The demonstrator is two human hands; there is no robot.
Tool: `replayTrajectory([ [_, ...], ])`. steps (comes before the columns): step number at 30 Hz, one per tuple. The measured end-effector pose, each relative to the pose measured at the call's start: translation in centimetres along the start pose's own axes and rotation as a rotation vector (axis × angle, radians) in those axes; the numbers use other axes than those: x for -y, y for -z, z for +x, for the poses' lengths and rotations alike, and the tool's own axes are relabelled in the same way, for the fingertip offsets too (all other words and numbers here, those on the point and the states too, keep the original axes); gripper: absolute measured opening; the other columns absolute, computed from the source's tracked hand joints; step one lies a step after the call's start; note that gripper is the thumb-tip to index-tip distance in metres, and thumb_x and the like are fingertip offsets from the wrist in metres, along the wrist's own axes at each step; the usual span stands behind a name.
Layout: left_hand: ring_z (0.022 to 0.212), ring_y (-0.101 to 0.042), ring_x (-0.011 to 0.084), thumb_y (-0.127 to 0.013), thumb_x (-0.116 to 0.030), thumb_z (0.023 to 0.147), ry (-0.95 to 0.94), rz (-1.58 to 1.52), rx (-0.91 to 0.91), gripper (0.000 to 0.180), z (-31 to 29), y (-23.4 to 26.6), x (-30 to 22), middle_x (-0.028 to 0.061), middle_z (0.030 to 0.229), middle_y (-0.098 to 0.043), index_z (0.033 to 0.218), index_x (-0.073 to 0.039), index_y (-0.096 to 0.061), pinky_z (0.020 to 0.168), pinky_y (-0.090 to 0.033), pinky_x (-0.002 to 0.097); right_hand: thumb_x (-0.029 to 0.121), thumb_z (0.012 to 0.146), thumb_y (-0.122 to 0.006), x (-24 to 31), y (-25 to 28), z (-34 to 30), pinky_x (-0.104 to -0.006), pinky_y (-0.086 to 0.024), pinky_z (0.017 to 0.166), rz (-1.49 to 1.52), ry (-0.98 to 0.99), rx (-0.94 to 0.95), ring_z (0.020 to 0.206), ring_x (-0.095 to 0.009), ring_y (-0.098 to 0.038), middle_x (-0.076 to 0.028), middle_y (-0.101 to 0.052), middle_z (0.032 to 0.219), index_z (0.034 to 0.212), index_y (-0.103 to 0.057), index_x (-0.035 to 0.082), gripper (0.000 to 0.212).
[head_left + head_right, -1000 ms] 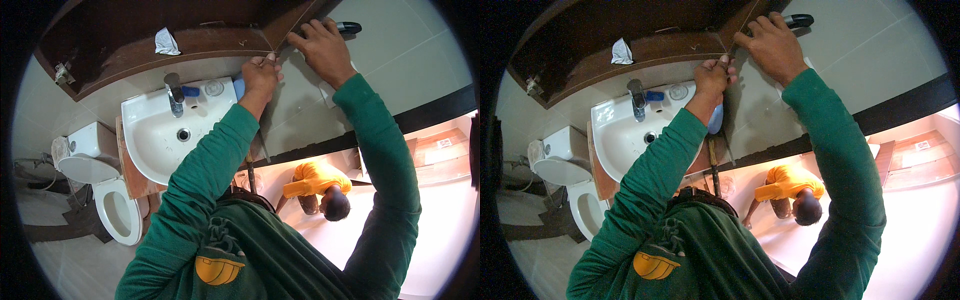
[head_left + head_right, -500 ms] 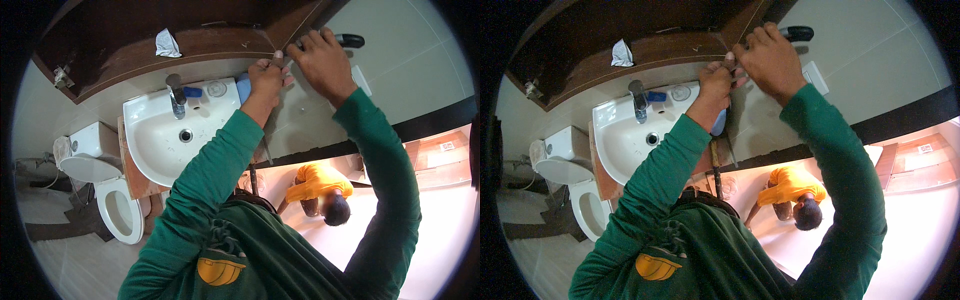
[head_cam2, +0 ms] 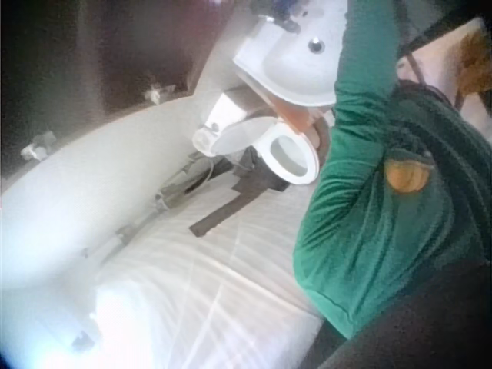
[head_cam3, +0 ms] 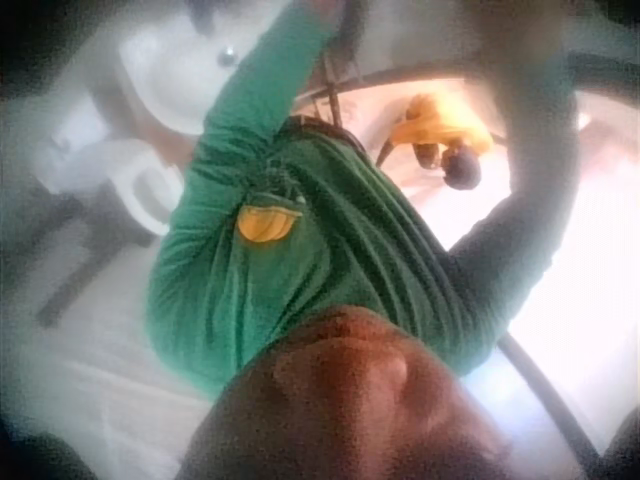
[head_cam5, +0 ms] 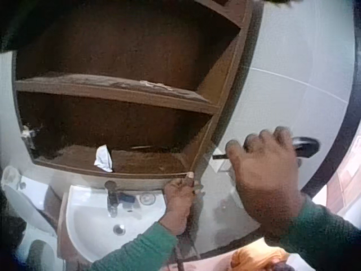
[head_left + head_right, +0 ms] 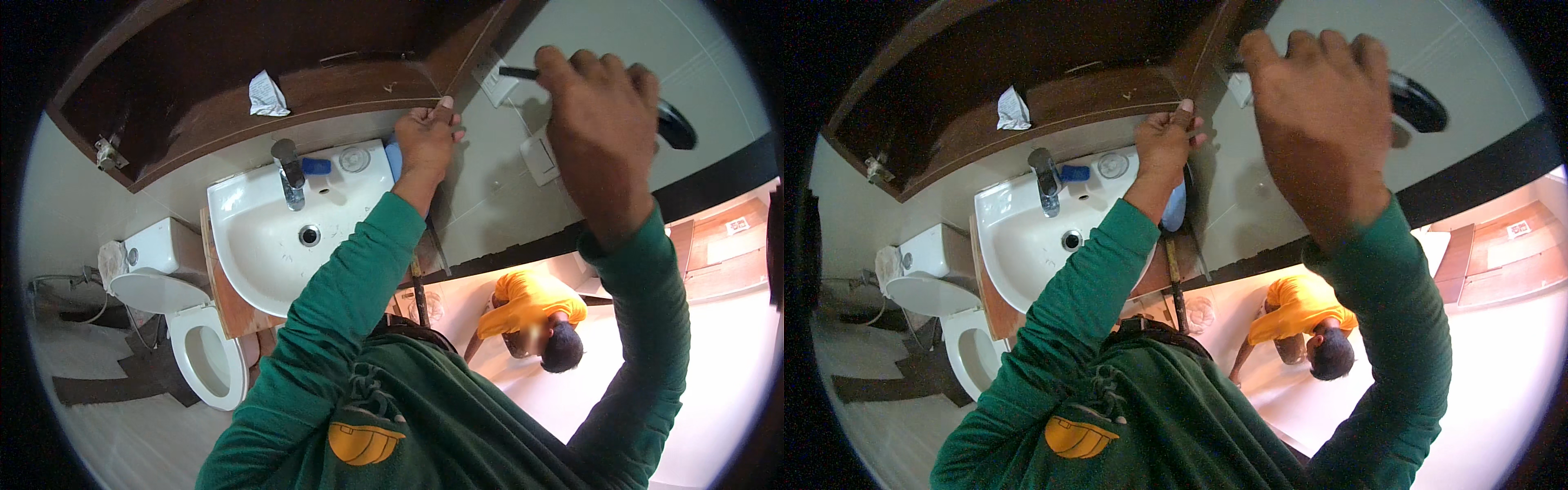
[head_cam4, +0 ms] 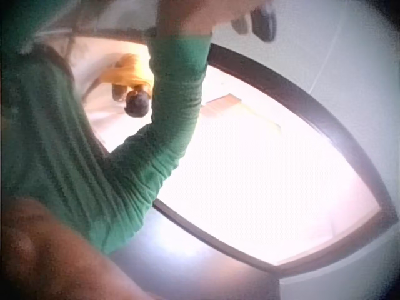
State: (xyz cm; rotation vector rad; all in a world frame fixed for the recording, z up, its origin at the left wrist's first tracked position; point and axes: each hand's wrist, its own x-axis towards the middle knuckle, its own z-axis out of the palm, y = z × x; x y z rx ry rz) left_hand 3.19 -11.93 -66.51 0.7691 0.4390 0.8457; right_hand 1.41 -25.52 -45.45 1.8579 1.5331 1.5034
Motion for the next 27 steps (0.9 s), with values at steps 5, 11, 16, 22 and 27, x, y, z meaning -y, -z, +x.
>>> replayTrajectory([
  [5, 0.084, -0.067, 0.0153, -0.062, -0.007, 0.101, -0.019, 0.014, 0.078, 0.016, -0.7, 0.4, 0.6, 0.0099, 0.107, -0.072, 0.114, 0.000, -0.066, 0.070, -0.059, 0.0308, 0.007, 0.090, -0.074, -2.4, 3.7, -0.7, -0.0494, -0.047, 0.091, 0.003, -0.037, -0.044, 0.087, -0.024, -0.071, -0.006, -0.073, 0.090, 0.106, -0.067, 0.014, 0.019],
  [11, 0.080, -0.064, 0.0144, -0.062, -0.013, 0.103, 0.170, 0.163, 0.326, 0.018, -7.0, 4.8, 2.8, 0.0076, 0.105, -0.069, 0.117, -0.001, -0.063, 0.070, -0.056, 0.0281, 0.012, 0.089, -0.077, -2.8, 5.8, -3.0, -0.0452, -0.047, 0.086, 0.080, -0.116, 0.008, 0.080, -0.019, -0.069, -0.003, -0.072, 0.083, 0.101, -0.068, 0.014, 0.015],
  [16, 0.077, -0.064, 0.0122, -0.058, -0.016, 0.105, 0.408, 0.449, 0.631, 0.018, -15.2, 12.0, 6.0, 0.0095, 0.098, -0.069, 0.110, 0.000, -0.064, 0.065, -0.054, 0.0275, 0.007, 0.089, -0.074, -1.6, 4.8, -5.2, -0.0416, -0.042, 0.080, 0.277, -0.181, 0.018, 0.072, -0.018, -0.063, -0.003, -0.067, 0.077, 0.098, -0.067, 0.015, 0.014],
  [22, 0.081, -0.072, 0.0256, -0.056, -0.008, 0.101, 0.060, 1.018, 0.749, 0.017, -18.4, 17.6, 7.8, 0.0162, 0.094, -0.074, 0.107, 0.002, -0.069, 0.071, -0.058, 0.0379, 0.009, 0.076, -0.071, 5.2, 7.8, -8.3, -0.0405, -0.038, 0.081, 0.667, -0.508, 0.275, 0.081, -0.022, -0.061, -0.003, -0.058, 0.075, 0.097, -0.068, 0.013, 0.022],
  [27, 0.084, -0.064, 0.0453, -0.059, -0.008, 0.091, 0.081, 1.372, 0.844, 0.010, -18.3, 19.8, 7.1, 0.0230, 0.088, -0.066, 0.086, 0.000, -0.062, 0.075, -0.052, 0.0510, 0.010, 0.082, -0.071, 10.8, 5.5, -12.1, -0.0414, -0.044, 0.081, 1.044, -0.826, 0.321, 0.083, -0.030, -0.064, -0.010, -0.067, 0.085, 0.104, -0.069, 0.009, 0.022],
])
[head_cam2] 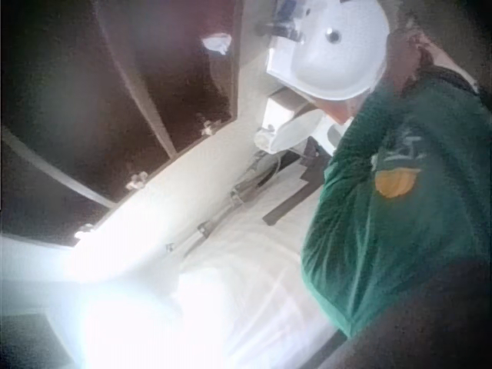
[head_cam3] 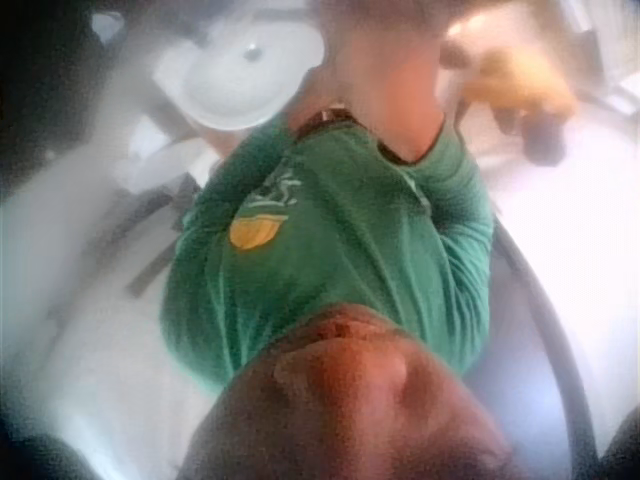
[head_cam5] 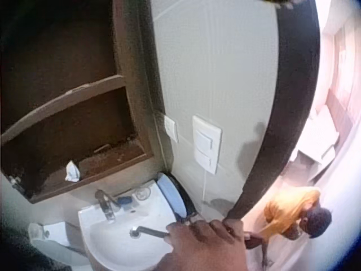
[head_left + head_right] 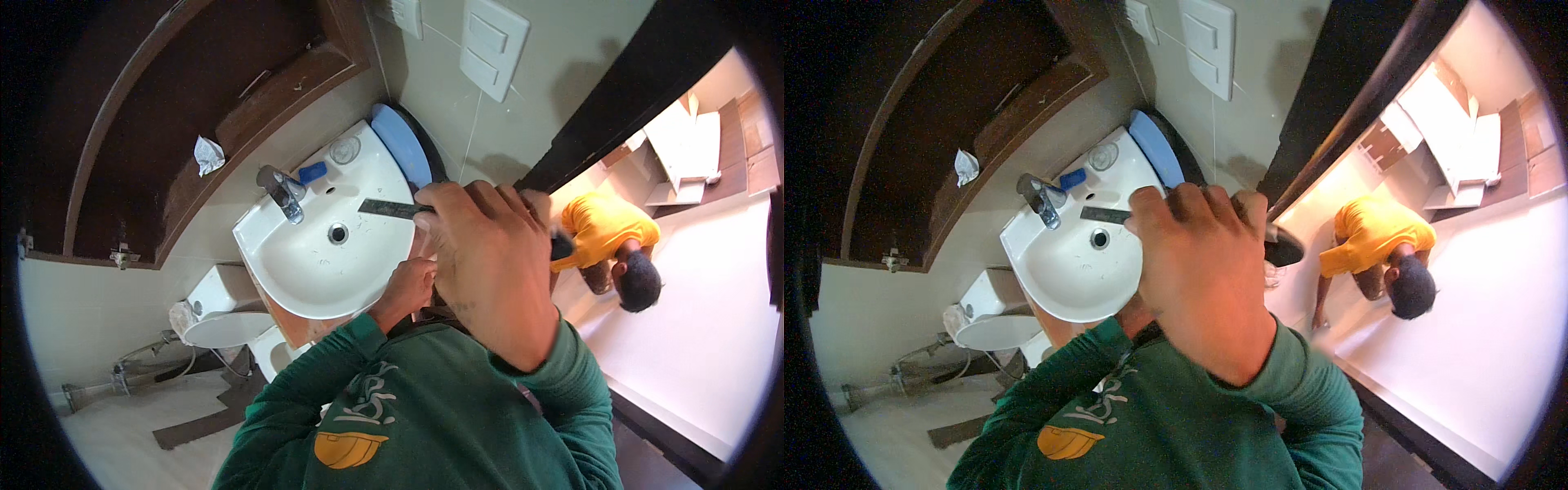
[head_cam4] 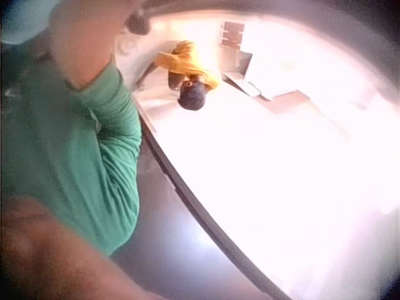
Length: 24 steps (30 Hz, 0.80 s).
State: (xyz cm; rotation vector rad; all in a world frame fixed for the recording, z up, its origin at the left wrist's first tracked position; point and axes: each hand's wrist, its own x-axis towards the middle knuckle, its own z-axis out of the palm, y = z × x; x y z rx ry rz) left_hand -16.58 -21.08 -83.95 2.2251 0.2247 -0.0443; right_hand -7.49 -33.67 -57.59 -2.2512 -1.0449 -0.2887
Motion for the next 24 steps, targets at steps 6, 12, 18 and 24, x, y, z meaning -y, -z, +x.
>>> replayTrajectory([
  [6, 0.081, -0.066, 0.0404, -0.061, -0.007, 0.089, -0.116, 0.105, -0.095, 0.007, -0.3, 2.1, -1.9, 0.0205, 0.091, -0.066, 0.092, -0.002, -0.065, 0.071, -0.053, 0.0478, 0.014, 0.100, -0.061, -4.4, -6.9, -2.5, -0.0462, -0.052, 0.069, 0.645, -0.361, -0.039, 0.080, -0.042, -0.068, -0.021, -0.069, 0.090, 0.108, -0.062, 0.003, 0.014],
  [12, 0.070, -0.056, 0.0096, -0.063, -0.007, 0.097, -0.052, -0.069, -0.448, 0.013, 1.2, 10.8, -5.6, 0.0024, 0.090, -0.064, 0.109, -0.004, -0.067, 0.058, -0.051, 0.0257, 0.022, 0.100, -0.062, -10.6, -13.4, -6.0, -0.0566, -0.051, 0.077, 0.503, -0.422, -0.153, 0.093, -0.057, -0.061, -0.034, -0.064, 0.095, 0.110, -0.056, -0.005, 0.029],
  [18, 0.068, -0.053, 0.0051, -0.064, -0.026, 0.102, 0.220, -0.327, -0.587, 0.023, -0.1, 13.1, -7.0, -0.0003, 0.090, -0.062, 0.114, -0.007, -0.066, 0.056, -0.048, 0.0212, 0.017, 0.091, -0.068, -16.1, -15.8, -11.0, -0.0563, -0.052, 0.080, 0.513, -0.382, 0.219, 0.093, -0.055, -0.063, -0.033, -0.066, 0.092, 0.117, -0.055, -0.006, 0.036],
  [24, 0.075, -0.057, 0.0047, -0.063, -0.016, 0.100, 0.338, -0.358, -0.499, 0.018, -2.3, 9.9, -4.5, -0.0005, 0.098, -0.066, 0.114, -0.006, -0.067, 0.058, -0.051, 0.0219, 0.016, 0.087, -0.070, -17.9, -18.4, -12.5, -0.0547, -0.054, 0.082, 0.477, -0.520, 0.260, 0.092, -0.053, -0.067, -0.033, -0.068, 0.093, 0.120, -0.055, -0.006, 0.042],
])
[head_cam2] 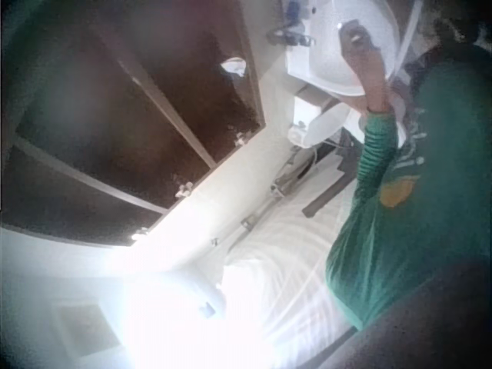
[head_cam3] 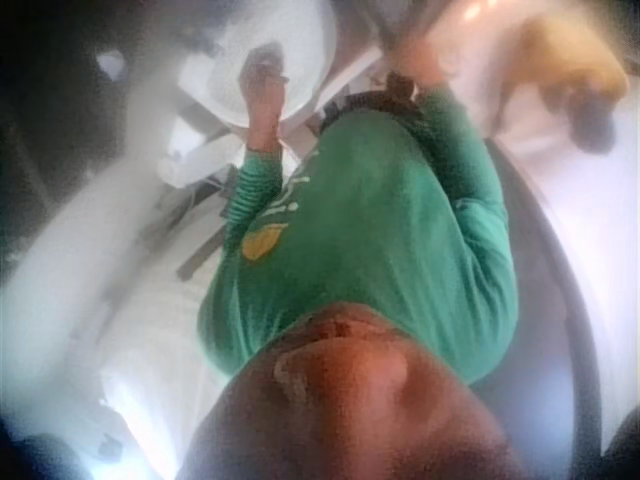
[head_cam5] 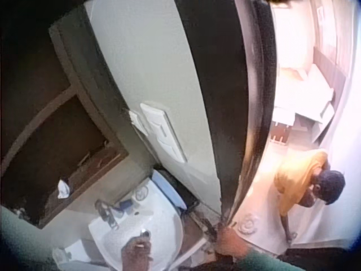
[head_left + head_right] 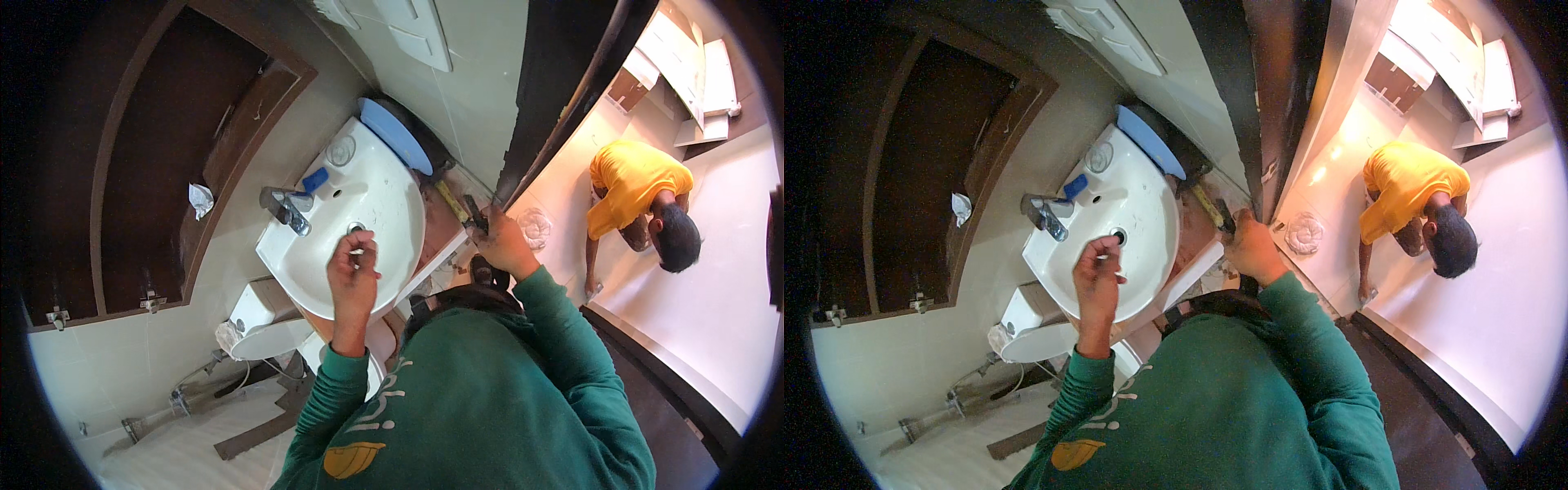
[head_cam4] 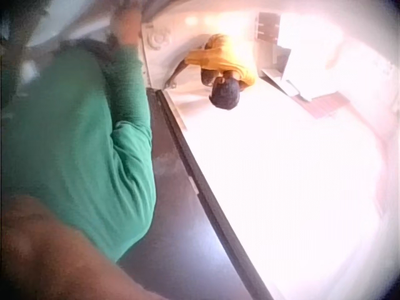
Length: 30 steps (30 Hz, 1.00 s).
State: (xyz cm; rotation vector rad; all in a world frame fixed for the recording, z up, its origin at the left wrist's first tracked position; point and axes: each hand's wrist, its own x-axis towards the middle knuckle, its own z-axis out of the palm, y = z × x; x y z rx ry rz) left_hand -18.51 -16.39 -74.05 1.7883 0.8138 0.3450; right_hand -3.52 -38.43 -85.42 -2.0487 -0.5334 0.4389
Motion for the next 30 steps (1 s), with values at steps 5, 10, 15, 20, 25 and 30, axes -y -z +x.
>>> replayTrajectory([
  [5, 0.074, -0.056, 0.0061, -0.064, -0.017, 0.100, 0.020, 0.004, 0.178, 0.019, -1.5, -2.1, 0.6, 0.0007, 0.098, -0.068, 0.114, -0.004, -0.069, 0.059, -0.051, 0.0231, 0.010, 0.085, -0.065, -4.6, -4.6, 3.9, -0.0535, -0.056, 0.080, -0.344, 0.428, -0.260, 0.087, -0.052, -0.068, -0.036, -0.068, 0.096, 0.146, -0.034, -0.011, 0.072],
  [10, 0.076, -0.056, 0.0061, -0.067, -0.021, 0.101, 0.014, 0.099, 0.223, 0.023, -2.7, -2.1, 0.1, -0.0017, 0.093, -0.066, 0.115, -0.004, -0.068, 0.062, -0.052, 0.0245, 0.010, 0.078, -0.071, -2.3, -6.0, 4.8, -0.0538, -0.058, 0.080, -0.307, -0.050, 0.093, 0.092, -0.053, -0.067, -0.039, -0.064, 0.106, 0.147, -0.030, -0.013, 0.084],
  [15, 0.075, -0.059, 0.0072, -0.067, -0.022, 0.101, 0.039, 0.114, 0.151, 0.023, -3.3, -0.2, 1.1, 0.0006, 0.094, -0.068, 0.114, -0.004, -0.069, 0.062, -0.053, 0.0250, 0.026, 0.089, -0.069, -1.6, -7.1, 3.2, -0.0530, -0.058, 0.072, -0.262, -0.134, 0.164, 0.081, -0.050, -0.069, -0.033, -0.068, 0.083, 0.133, -0.034, -0.023, 0.075],
  [20, 0.075, -0.058, 0.0072, -0.066, -0.017, 0.101, 0.090, 0.110, 0.121, 0.019, -4.3, 0.9, 2.6, 0.0012, 0.094, -0.069, 0.113, -0.003, -0.070, 0.064, -0.051, 0.0246, 0.030, 0.087, -0.075, -2.6, -11.2, 2.9, -0.0522, -0.056, 0.075, 0.019, -0.247, -0.126, 0.088, -0.048, -0.070, -0.032, -0.068, 0.088, 0.131, -0.037, -0.018, 0.075],
  [25, 0.077, -0.058, 0.0070, -0.066, -0.013, 0.100, 0.036, 0.135, 0.126, 0.017, -3.7, 0.9, 0.7, 0.0013, 0.094, -0.069, 0.112, -0.002, -0.070, 0.065, -0.049, 0.0221, 0.023, 0.082, -0.082, -3.4, -14.1, 4.9, -0.0509, -0.053, 0.088, -0.004, -0.179, -0.309, 0.106, -0.050, -0.063, -0.035, -0.062, 0.114, 0.132, -0.036, -0.018, 0.079],
  [30, 0.079, -0.054, 0.0051, -0.066, -0.012, 0.101, -0.203, 0.145, -0.005, 0.017, -1.6, 1.8, -2.3, 0.0000, 0.092, -0.065, 0.113, -0.001, -0.070, 0.065, -0.046, 0.0211, 0.014, 0.077, -0.082, -3.9, -14.8, 5.7, -0.0505, -0.050, 0.100, -0.104, -0.254, -0.156, 0.117, -0.057, -0.052, -0.039, -0.046, 0.133, 0.138, -0.033, -0.020, 0.085],
])
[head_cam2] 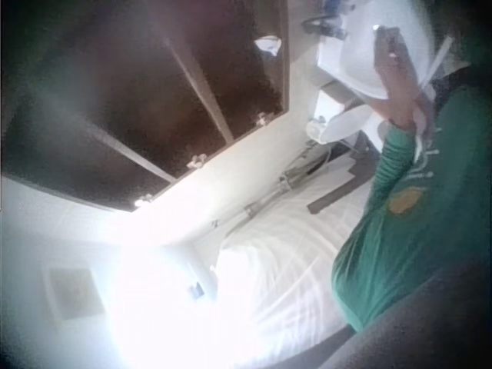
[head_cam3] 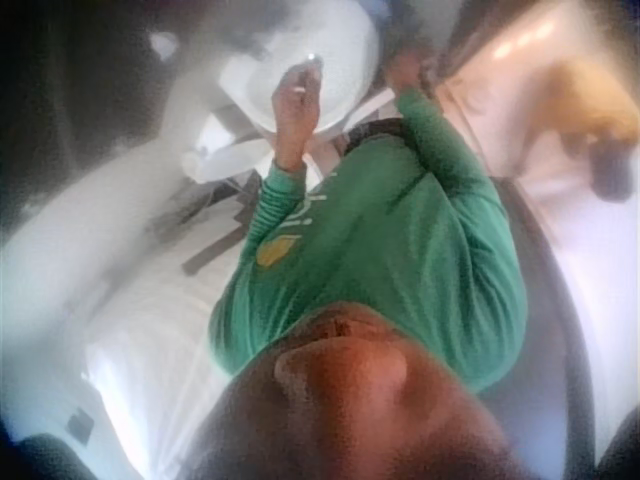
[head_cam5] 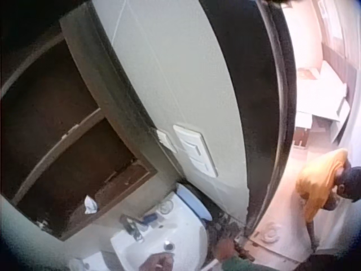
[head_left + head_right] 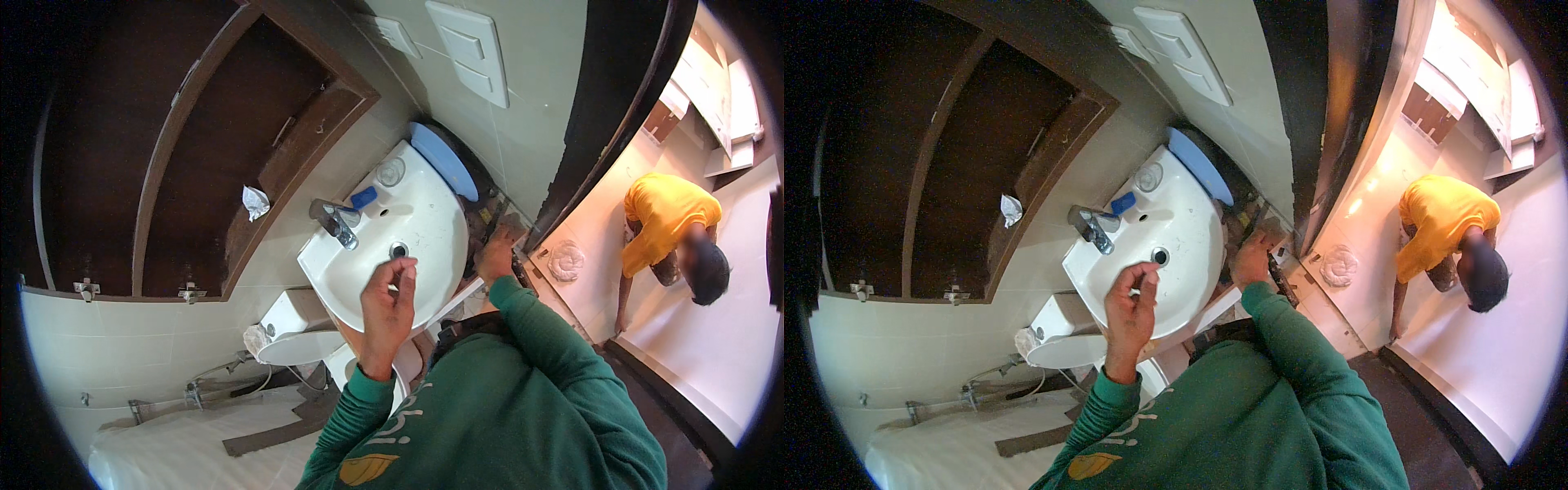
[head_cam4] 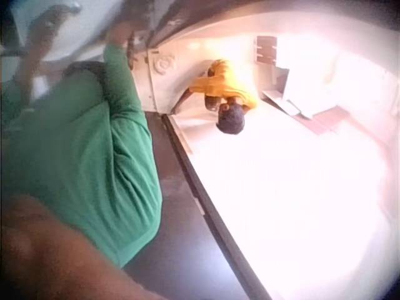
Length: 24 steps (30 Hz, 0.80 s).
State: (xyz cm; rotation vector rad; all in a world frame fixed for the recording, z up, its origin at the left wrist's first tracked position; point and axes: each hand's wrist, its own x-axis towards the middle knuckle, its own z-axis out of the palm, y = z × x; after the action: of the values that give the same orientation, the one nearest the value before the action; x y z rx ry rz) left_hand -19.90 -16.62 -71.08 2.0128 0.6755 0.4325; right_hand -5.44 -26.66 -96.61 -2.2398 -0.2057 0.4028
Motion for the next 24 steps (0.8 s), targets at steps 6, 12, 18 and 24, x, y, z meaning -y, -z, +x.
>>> replayTrajectory([
  [6, 0.080, -0.058, 0.0068, -0.070, -0.017, 0.099, -0.128, -0.078, -0.115, 0.021, 4.8, 2.0, -4.9, 0.0007, 0.096, -0.066, 0.113, -0.002, -0.069, 0.065, -0.047, 0.0216, 0.006, 0.080, -0.073, 3.7, 4.8, -1.1, -0.0511, -0.055, 0.097, -0.256, 0.098, 0.058, 0.110, -0.055, -0.060, -0.041, -0.039, 0.137, 0.143, -0.026, -0.019, 0.082],
  [12, 0.085, -0.061, 0.0174, -0.077, -0.019, 0.091, -0.605, 0.429, -0.293, 0.025, 9.4, 0.9, -9.2, 0.0048, 0.096, -0.067, 0.112, -0.007, -0.070, 0.074, -0.050, 0.0345, 0.011, 0.084, -0.070, 5.2, 7.1, -1.4, -0.0513, -0.058, 0.089, -0.305, 0.078, 0.123, 0.107, -0.053, -0.063, -0.039, -0.041, 0.136, 0.138, -0.034, -0.014, 0.070],
  [18, 0.101, -0.057, 0.0300, -0.081, -0.021, 0.083, -0.831, 0.948, -0.488, 0.032, 17.3, 3.0, -9.7, 0.0085, 0.107, -0.065, 0.112, -0.013, -0.071, 0.089, -0.044, 0.0460, 0.021, 0.092, -0.068, 12.1, 10.7, -2.6, -0.0459, -0.058, 0.088, 0.126, 0.355, -0.097, 0.102, -0.039, -0.067, -0.022, -0.063, 0.118, 0.124, -0.059, -0.005, 0.042],
  [24, 0.099, -0.058, 0.0307, -0.083, -0.022, 0.080, -0.878, 0.912, -0.478, 0.032, 21.3, 2.1, -7.8, 0.0078, 0.107, -0.065, 0.109, -0.015, -0.072, 0.087, -0.045, 0.0462, 0.008, 0.092, -0.068, 22.3, 12.3, 1.5, -0.0379, -0.058, 0.078, 0.925, 0.488, -0.014, 0.094, -0.026, -0.070, -0.014, -0.071, 0.104, 0.118, -0.063, 0.002, 0.027],
])
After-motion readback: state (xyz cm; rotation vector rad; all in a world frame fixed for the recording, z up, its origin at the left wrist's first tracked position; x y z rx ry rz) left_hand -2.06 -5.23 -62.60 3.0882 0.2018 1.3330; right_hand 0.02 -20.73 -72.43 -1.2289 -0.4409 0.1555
